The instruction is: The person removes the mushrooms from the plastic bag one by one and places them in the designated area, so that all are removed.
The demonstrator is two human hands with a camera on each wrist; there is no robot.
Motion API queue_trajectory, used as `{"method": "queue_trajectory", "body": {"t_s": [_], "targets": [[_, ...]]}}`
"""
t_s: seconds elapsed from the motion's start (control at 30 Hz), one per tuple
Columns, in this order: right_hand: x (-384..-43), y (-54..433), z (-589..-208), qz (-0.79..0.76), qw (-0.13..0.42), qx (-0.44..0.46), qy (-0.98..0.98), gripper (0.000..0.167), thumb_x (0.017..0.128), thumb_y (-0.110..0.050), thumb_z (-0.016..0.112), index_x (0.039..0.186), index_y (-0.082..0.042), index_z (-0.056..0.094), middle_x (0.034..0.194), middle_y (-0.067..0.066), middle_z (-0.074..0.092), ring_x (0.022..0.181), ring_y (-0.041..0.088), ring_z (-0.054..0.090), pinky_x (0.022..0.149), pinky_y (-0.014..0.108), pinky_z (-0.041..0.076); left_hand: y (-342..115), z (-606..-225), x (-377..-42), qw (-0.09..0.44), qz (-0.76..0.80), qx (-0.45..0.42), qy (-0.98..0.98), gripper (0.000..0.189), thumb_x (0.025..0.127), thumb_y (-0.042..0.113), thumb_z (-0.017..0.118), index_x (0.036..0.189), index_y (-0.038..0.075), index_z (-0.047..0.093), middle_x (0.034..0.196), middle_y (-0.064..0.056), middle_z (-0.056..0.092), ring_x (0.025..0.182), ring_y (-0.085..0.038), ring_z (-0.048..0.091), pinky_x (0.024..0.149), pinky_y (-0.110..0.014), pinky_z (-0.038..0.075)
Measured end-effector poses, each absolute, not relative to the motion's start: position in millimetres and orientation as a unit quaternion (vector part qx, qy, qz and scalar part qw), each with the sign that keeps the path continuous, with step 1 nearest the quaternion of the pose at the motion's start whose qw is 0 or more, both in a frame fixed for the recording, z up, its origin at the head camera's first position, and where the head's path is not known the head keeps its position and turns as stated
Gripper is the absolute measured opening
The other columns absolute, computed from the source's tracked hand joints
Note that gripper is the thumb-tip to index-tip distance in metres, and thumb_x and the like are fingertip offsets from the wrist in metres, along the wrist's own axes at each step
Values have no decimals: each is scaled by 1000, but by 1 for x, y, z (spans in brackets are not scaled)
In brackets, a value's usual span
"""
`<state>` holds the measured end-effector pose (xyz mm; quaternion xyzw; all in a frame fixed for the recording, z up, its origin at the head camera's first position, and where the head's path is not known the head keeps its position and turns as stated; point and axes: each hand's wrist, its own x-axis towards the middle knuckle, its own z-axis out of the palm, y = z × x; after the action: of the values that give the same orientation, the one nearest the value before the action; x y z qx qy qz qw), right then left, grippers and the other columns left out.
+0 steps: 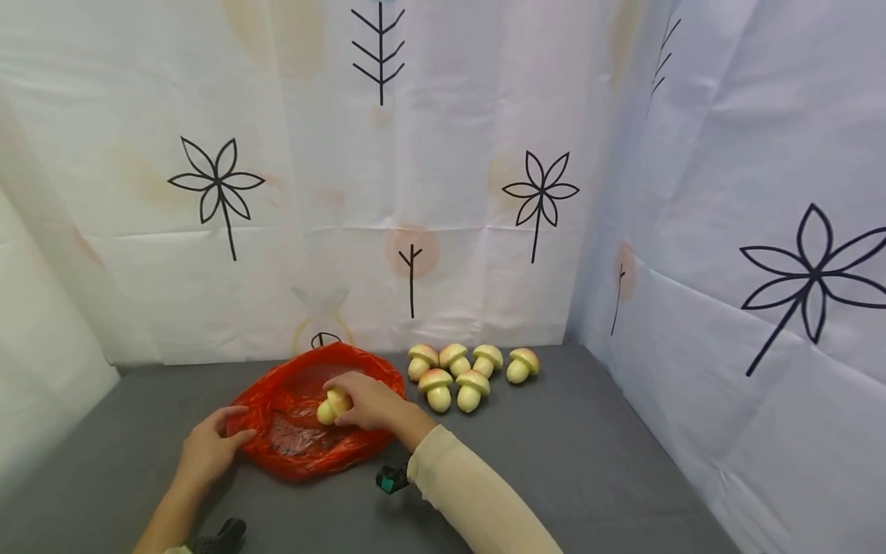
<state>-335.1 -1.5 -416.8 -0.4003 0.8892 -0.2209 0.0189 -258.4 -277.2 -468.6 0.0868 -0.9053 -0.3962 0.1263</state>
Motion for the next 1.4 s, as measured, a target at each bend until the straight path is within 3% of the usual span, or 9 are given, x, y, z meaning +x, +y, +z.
{"method": "queue_trajectory", "body": {"t_s": [0.37,0.63,1.03,1.4], "targets": [[-335,22,-406,-219,-64,-403,887,56,88,-31,73,139,-24,51,144,-3,45,126,17,48,99,36,43,-278,-470,-257,122,-397,89,-905,48,90,20,69,131,1,53,133,-34,49,117,-51,45,92,-63,36],[-327,45,-394,-259,-85,-407,872,59,87,-29,74,140,-21,51,144,0,48,130,18,45,103,37,40,-277,-470,-257,124,-398,85,-905,47,90,19,69,131,1,53,132,-34,49,116,-51,46,91,-63,37],[-318,84,-393,-268,-122,-416,860,65,83,-25,79,140,-12,50,143,4,49,121,19,52,91,35,48,-277,-471,-258,118,-400,95,-904,48,90,19,69,131,1,53,134,-34,48,119,-51,44,94,-63,35],[-310,122,-391,-295,-181,-412,843,63,80,-17,81,136,-8,52,143,11,47,128,26,47,94,40,48,-277,-470,-257,120,-403,94,-902,48,90,19,69,131,1,53,133,-33,49,117,-50,45,93,-63,36]]}}
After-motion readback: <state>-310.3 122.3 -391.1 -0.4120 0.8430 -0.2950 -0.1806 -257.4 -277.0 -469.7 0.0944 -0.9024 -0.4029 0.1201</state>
